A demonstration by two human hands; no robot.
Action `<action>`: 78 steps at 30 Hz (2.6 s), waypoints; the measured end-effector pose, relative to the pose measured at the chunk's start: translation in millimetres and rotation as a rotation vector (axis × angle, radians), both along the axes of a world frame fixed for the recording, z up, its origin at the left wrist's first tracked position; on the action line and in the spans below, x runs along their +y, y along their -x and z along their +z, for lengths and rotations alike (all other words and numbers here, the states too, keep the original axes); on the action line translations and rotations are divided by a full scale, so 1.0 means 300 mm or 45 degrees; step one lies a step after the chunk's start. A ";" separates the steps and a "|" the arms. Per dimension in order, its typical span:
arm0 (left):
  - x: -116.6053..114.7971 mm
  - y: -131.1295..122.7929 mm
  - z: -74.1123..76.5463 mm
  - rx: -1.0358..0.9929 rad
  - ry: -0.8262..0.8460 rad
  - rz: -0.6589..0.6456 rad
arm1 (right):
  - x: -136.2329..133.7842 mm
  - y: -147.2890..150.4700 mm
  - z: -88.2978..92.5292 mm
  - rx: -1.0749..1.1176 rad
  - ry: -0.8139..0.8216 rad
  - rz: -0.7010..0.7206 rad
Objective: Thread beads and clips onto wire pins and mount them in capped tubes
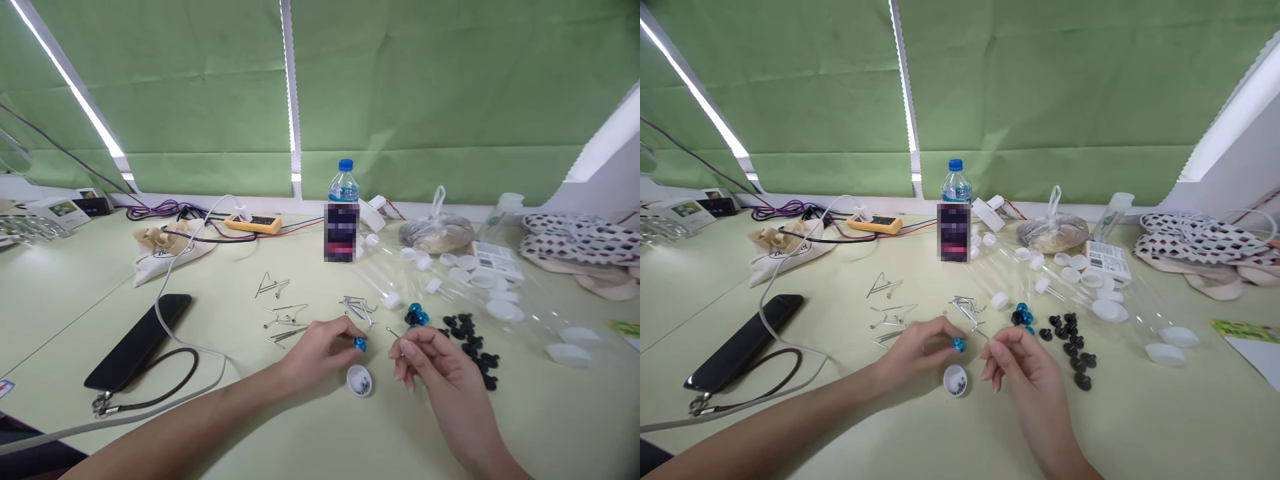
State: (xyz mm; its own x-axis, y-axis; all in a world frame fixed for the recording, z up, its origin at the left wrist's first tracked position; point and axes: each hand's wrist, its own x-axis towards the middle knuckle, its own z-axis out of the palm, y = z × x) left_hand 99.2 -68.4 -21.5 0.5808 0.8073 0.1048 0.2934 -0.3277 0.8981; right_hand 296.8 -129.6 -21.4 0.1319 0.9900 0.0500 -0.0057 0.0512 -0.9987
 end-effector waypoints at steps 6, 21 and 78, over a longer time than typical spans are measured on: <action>-0.038 0.034 0.020 -0.489 0.361 -0.009 | -0.015 0.019 0.023 -0.025 -0.074 -0.039; -0.055 0.022 0.030 -0.676 0.794 0.052 | -0.053 0.012 -0.004 -0.345 -0.460 0.037; -0.079 0.036 0.033 -0.606 0.454 0.083 | -0.081 -0.037 0.038 -1.797 -1.456 0.323</action>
